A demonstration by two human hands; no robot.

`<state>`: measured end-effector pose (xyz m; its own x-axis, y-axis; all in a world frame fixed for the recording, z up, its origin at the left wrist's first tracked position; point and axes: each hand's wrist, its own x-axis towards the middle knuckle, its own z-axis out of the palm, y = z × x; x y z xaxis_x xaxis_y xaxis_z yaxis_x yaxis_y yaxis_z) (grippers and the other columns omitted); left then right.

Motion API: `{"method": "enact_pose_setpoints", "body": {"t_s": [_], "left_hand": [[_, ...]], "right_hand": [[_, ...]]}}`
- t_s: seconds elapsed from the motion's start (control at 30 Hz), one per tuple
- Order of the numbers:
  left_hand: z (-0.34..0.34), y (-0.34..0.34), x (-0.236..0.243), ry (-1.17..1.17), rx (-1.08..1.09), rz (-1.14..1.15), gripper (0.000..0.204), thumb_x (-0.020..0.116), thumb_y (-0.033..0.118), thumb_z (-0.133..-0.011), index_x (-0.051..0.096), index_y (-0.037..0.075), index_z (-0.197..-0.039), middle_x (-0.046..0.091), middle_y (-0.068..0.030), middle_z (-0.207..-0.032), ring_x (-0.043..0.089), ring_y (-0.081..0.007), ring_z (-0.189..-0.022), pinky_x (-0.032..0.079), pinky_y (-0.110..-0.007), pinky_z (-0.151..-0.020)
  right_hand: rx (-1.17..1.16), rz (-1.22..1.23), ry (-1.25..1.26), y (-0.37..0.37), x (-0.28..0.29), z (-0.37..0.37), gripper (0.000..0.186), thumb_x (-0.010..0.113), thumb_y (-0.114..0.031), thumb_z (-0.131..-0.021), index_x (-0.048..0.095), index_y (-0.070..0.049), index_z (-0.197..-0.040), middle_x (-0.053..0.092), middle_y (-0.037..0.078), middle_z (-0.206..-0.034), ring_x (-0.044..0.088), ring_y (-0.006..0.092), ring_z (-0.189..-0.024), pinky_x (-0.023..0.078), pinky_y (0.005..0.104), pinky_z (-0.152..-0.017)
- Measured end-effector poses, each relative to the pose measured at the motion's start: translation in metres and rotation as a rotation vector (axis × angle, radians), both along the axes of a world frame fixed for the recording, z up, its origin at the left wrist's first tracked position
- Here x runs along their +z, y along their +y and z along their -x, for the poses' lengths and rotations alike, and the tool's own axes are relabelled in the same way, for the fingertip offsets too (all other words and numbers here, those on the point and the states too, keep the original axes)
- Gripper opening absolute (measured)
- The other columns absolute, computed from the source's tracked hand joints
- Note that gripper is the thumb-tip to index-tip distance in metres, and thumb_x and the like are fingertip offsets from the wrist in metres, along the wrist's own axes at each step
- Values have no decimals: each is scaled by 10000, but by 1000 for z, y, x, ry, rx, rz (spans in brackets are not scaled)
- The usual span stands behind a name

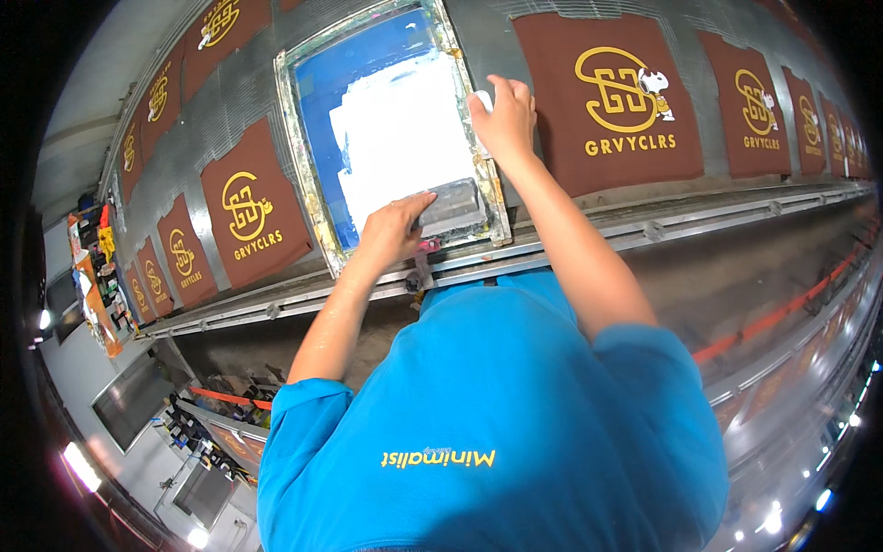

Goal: The person uses a squeegee to spread white ink across a screen printing frame mounted on a conveyor. They repeatedly pull the squeegee across the screen to transfer ink onto maroon t-shirts below, then lift the frame to reveal the printed logo and move to the next shirt.

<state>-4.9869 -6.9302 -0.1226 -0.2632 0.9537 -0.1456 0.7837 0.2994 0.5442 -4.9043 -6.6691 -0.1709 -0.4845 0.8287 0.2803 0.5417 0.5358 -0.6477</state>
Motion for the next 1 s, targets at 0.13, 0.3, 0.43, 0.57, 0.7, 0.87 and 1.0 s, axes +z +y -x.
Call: {"method": "enact_pose_setpoints", "body": {"t_s": [0.13, 0.3, 0.43, 0.57, 0.7, 0.87, 1.0], "left_hand": [[62, 48, 30, -128, -114, 411, 420, 749, 120, -837, 729, 137, -1256, 772, -165, -965, 748, -338, -927, 576, -433, -837], [124, 105, 57, 108, -99, 285, 443, 743, 153, -845, 717, 159, -1287, 772, -160, -973, 744, -360, -931, 570, -446, -824], [129, 110, 48, 112, 111, 79, 492, 740, 122, -828, 708, 167, -1317, 772, -158, -1072, 737, -359, -1001, 572, -436, -863], [64, 63, 4, 116, 179, -192, 510, 680, 20, -791, 719, 158, -1280, 734, -135, -1232, 688, -351, -1144, 562, -438, -968], [-27, -22, -14, 92, 134, -187, 659, 708, -50, -728, 663, 132, -1361, 658, -105, -1411, 615, -334, -1310, 525, -441, -1076], [-33, -64, 16, 69, 78, -236, 755, 738, -53, -686, 615, 112, -1412, 605, -95, -1479, 570, -313, -1365, 499, -429, -1121], [23, -118, 26, 56, 118, -312, 623, 742, -2, -704, 669, 83, -1317, 690, -93, -1290, 646, -320, -1201, 525, -439, -1028]], "right_hand": [[-76, 434, -44, -6, -28, 24, 453, 697, -368, -945, 676, -99, -1309, 722, 184, -1193, 677, 396, -1114, 521, 469, -966], [-115, 571, 42, -15, 4, 15, 388, 681, -353, -942, 708, -137, -1263, 762, 187, -1108, 722, 354, -1047, 539, 437, -907], [-92, 530, 98, -20, 17, 12, 356, 657, -330, -936, 713, -125, -1222, 766, 199, -1065, 726, 393, -1019, 552, 474, -882], [-75, 441, 145, -16, 6, 10, 376, 676, -345, -929, 711, -128, -1234, 762, 199, -1091, 724, 400, -1018, 552, 474, -891], [-11, 433, 202, -16, -3, 11, 419, 702, -394, -930, 714, -104, -1232, 762, 195, -1092, 736, 360, -990, 553, 446, -878], [-58, 343, 219, -31, 41, 32, 441, 724, -440, -929, 736, -79, -1183, 768, 176, -1004, 738, 291, -932, 550, 416, -815], [-5, 391, 218, -90, 47, 82, 401, 730, -420, -932, 741, -107, -1182, 771, 155, -1055, 736, 293, -966, 555, 418, -871]]}}
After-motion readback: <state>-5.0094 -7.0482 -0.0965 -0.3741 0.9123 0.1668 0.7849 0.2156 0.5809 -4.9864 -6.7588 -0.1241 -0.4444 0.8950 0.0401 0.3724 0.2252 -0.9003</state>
